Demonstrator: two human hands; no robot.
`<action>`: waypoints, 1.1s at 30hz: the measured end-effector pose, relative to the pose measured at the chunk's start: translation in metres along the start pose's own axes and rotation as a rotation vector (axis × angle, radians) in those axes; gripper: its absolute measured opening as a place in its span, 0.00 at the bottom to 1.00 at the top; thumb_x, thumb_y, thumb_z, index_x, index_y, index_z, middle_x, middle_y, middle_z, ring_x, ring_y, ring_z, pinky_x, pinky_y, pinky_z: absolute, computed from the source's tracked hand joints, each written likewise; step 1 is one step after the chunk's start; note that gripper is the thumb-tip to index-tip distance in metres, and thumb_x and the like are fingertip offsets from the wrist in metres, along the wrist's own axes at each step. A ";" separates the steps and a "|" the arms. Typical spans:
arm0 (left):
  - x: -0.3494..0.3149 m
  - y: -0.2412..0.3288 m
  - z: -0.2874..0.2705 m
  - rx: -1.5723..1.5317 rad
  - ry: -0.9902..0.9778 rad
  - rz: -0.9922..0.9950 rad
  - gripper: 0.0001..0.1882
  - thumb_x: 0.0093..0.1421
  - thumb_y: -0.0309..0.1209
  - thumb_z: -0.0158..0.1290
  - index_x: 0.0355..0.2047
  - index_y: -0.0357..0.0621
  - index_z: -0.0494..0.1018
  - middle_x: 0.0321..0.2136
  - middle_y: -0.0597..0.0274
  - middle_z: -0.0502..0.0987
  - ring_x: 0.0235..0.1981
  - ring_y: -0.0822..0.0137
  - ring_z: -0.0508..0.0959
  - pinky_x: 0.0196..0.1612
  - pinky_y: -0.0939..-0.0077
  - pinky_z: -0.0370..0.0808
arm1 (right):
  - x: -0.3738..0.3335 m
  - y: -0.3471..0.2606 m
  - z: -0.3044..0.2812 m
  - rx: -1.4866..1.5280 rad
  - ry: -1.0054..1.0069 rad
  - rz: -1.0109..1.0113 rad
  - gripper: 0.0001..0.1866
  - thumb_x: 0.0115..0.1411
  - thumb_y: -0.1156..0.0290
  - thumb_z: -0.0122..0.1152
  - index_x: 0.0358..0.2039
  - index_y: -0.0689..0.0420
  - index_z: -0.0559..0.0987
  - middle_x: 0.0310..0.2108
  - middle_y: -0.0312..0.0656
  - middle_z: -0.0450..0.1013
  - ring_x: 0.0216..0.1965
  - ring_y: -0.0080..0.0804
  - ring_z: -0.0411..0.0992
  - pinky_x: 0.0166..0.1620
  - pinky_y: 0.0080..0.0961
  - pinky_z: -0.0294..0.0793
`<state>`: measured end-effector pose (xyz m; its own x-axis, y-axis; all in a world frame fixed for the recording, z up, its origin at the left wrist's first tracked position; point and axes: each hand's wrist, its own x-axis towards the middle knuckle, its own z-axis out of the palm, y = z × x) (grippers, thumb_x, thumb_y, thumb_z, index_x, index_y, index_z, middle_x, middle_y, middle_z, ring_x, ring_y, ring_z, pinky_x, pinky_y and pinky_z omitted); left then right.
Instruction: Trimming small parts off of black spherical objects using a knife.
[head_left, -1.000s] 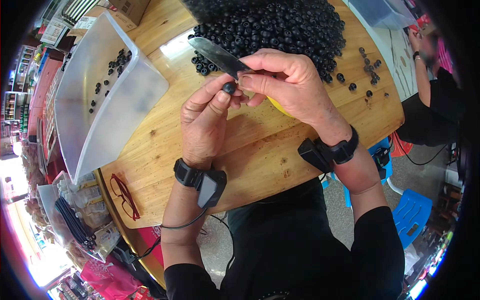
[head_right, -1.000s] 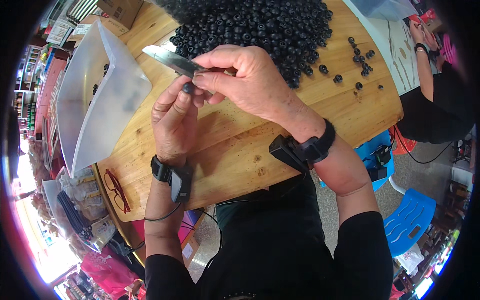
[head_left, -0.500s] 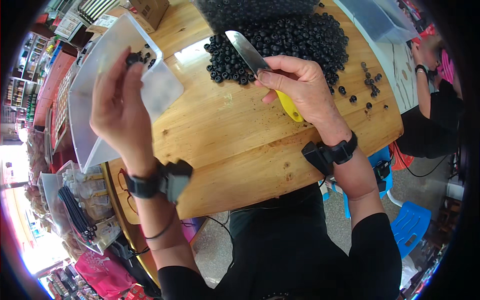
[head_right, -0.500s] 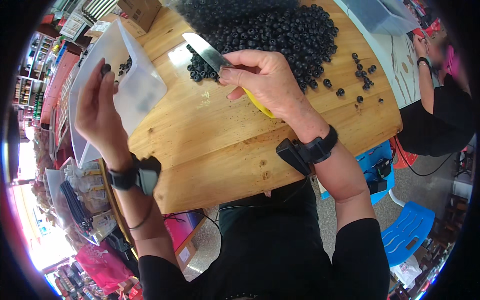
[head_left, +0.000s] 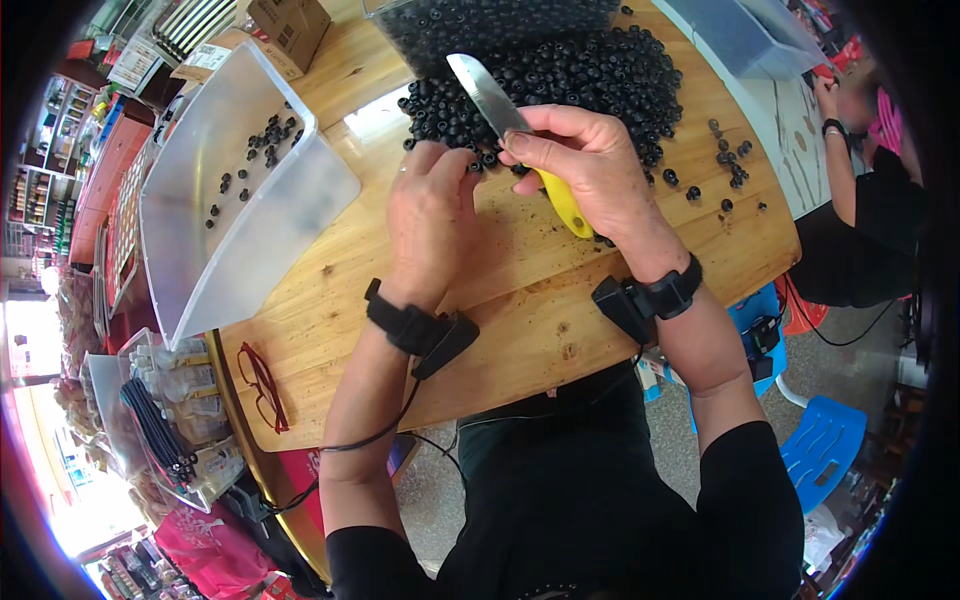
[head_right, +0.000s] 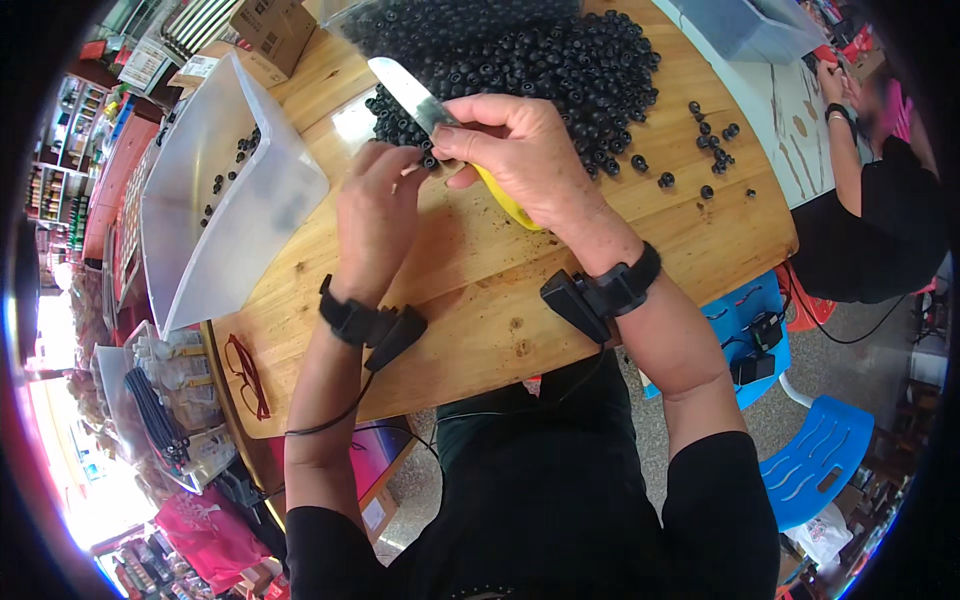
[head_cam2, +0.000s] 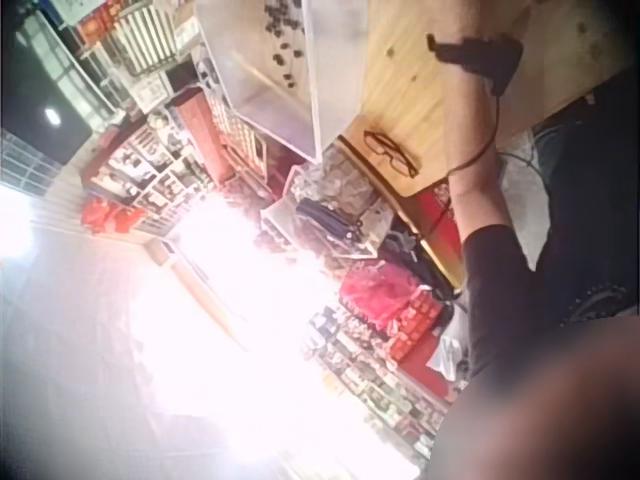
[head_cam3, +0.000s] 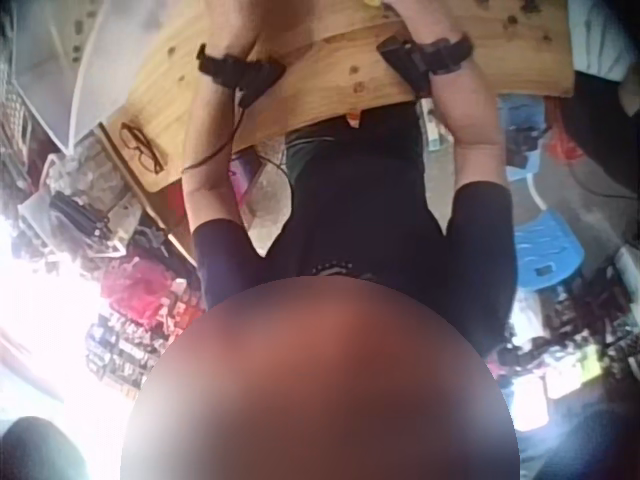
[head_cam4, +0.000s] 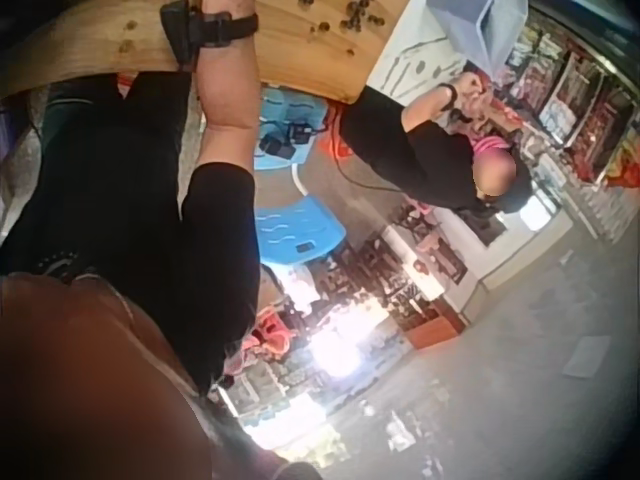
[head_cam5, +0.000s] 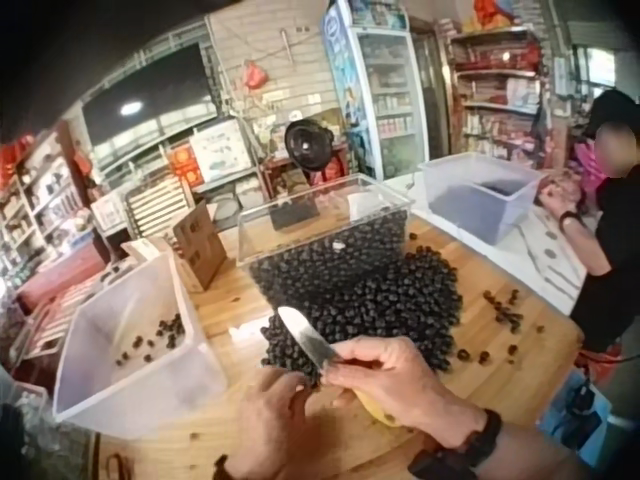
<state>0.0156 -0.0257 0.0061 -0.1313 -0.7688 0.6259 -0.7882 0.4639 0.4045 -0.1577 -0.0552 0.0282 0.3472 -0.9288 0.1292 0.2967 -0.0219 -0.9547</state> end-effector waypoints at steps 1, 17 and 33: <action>-0.002 -0.002 0.007 0.029 -0.068 -0.059 0.09 0.48 0.22 0.56 0.32 0.41 0.75 0.29 0.56 0.73 0.31 0.55 0.74 0.33 0.66 0.72 | 0.000 0.000 0.001 0.027 0.009 0.018 0.13 0.57 0.75 0.60 0.43 0.64 0.77 0.34 0.39 0.75 0.34 0.24 0.75 0.30 0.17 0.77; -0.031 0.012 -0.007 -1.039 0.013 -0.676 0.10 0.57 0.20 0.53 0.41 0.37 0.73 0.38 0.57 0.77 0.37 0.70 0.77 0.43 0.77 0.74 | -0.002 0.000 -0.001 -0.012 -0.069 0.041 0.12 0.56 0.76 0.60 0.42 0.63 0.78 0.33 0.41 0.76 0.32 0.22 0.75 0.29 0.16 0.77; -0.037 0.008 0.000 -1.142 0.063 -0.590 0.12 0.54 0.14 0.55 0.39 0.37 0.71 0.34 0.66 0.75 0.34 0.77 0.74 0.40 0.84 0.73 | -0.006 0.001 0.009 -0.234 -0.206 0.021 0.11 0.56 0.79 0.59 0.40 0.64 0.78 0.40 0.37 0.71 0.36 0.22 0.74 0.32 0.16 0.79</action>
<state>0.0141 0.0068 -0.0137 0.1122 -0.9781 0.1754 0.2456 0.1984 0.9488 -0.1516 -0.0461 0.0286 0.5313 -0.8360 0.1372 0.0825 -0.1101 -0.9905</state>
